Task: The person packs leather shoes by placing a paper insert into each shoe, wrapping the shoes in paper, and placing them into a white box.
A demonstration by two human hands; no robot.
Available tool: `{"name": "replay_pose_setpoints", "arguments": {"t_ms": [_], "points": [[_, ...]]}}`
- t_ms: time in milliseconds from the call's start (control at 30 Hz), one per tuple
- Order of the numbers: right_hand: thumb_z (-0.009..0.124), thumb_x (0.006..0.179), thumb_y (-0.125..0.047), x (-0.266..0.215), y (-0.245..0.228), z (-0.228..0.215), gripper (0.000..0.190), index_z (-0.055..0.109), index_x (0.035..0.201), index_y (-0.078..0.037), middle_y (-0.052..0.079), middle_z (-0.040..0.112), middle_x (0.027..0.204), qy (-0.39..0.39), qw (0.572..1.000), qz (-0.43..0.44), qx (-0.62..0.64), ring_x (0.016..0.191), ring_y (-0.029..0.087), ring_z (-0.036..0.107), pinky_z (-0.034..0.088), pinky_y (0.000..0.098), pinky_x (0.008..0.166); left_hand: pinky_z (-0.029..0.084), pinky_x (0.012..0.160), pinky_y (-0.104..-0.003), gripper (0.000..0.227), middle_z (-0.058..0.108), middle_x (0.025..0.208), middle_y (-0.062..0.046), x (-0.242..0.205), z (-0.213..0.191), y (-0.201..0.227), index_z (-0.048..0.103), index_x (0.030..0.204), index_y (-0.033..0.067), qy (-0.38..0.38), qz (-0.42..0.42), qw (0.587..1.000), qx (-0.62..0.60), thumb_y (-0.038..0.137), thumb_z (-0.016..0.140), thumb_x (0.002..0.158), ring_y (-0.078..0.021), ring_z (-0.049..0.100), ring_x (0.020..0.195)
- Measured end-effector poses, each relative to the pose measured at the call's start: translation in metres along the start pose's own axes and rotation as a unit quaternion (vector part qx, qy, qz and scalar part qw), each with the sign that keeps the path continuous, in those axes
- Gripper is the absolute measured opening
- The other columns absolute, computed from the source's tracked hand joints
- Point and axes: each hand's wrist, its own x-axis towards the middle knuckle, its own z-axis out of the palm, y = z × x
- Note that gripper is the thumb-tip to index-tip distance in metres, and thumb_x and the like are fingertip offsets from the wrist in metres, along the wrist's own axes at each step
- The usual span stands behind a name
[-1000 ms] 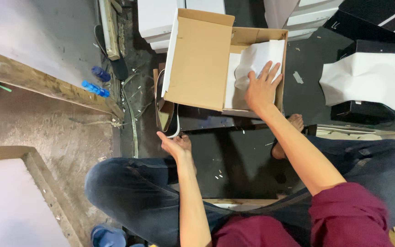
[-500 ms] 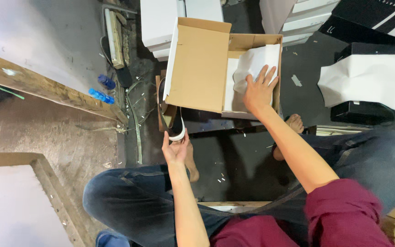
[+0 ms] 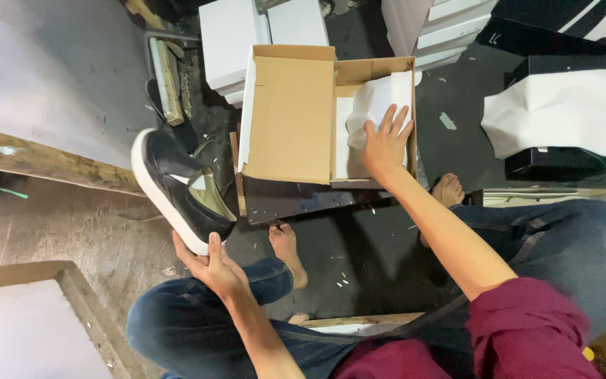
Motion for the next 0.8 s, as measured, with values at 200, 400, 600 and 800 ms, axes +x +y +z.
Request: {"name": "replay_pose_setpoints", "arguments": {"t_ms": [200,400,600,800], "points": [[0.046,0.109,-0.024,0.006,0.001,0.016,0.022,0.057,0.128,-0.02,0.037,0.023,0.169,0.013,1.0,0.002,-0.005,0.155,0.061,0.005,0.01,0.074,0.118,0.033,0.125,-0.043,0.081,0.046,0.155,-0.02,-0.046,0.101,-0.004,0.04,0.159,0.007,-0.11,0.086,0.989,-0.058,-0.002,0.078,0.087,-0.0238,0.042,0.143],[0.048,0.107,-0.026,0.001,0.002,0.004,0.021,0.059,0.125,-0.023,0.036,0.03,0.167,0.045,0.999,-0.001,-0.013,0.155,0.06,0.011,0.015,0.0719,0.118,0.038,0.119,-0.041,0.074,0.06,0.14,-0.02,-0.082,0.187,-0.067,0.055,0.148,0.0008,-0.156,0.003,0.988,-0.014,0.006,0.089,0.082,-0.0216,0.052,0.132],[0.043,0.108,-0.028,0.015,0.006,0.049,0.022,0.06,0.12,-0.022,0.035,0.038,0.163,0.115,0.993,-0.002,-0.022,0.154,0.06,0.02,0.022,0.0706,0.116,0.046,0.117,-0.05,0.077,0.049,0.141,-0.027,-0.109,0.221,-0.064,0.052,0.152,0.0044,-0.175,-0.03,0.978,0.113,0.008,0.087,0.082,-0.0404,0.049,0.142],[0.044,0.107,-0.031,0.02,0.01,0.063,0.02,0.061,0.109,-0.022,0.033,0.05,0.156,0.22,0.974,-0.004,-0.046,0.15,0.058,0.032,0.03,0.0679,0.113,0.045,0.116,-0.052,0.076,0.046,0.135,-0.032,-0.108,0.233,-0.065,0.049,0.151,0.0001,-0.195,-0.009,0.969,0.154,0.007,0.086,0.084,-0.0516,0.045,0.141]]}}
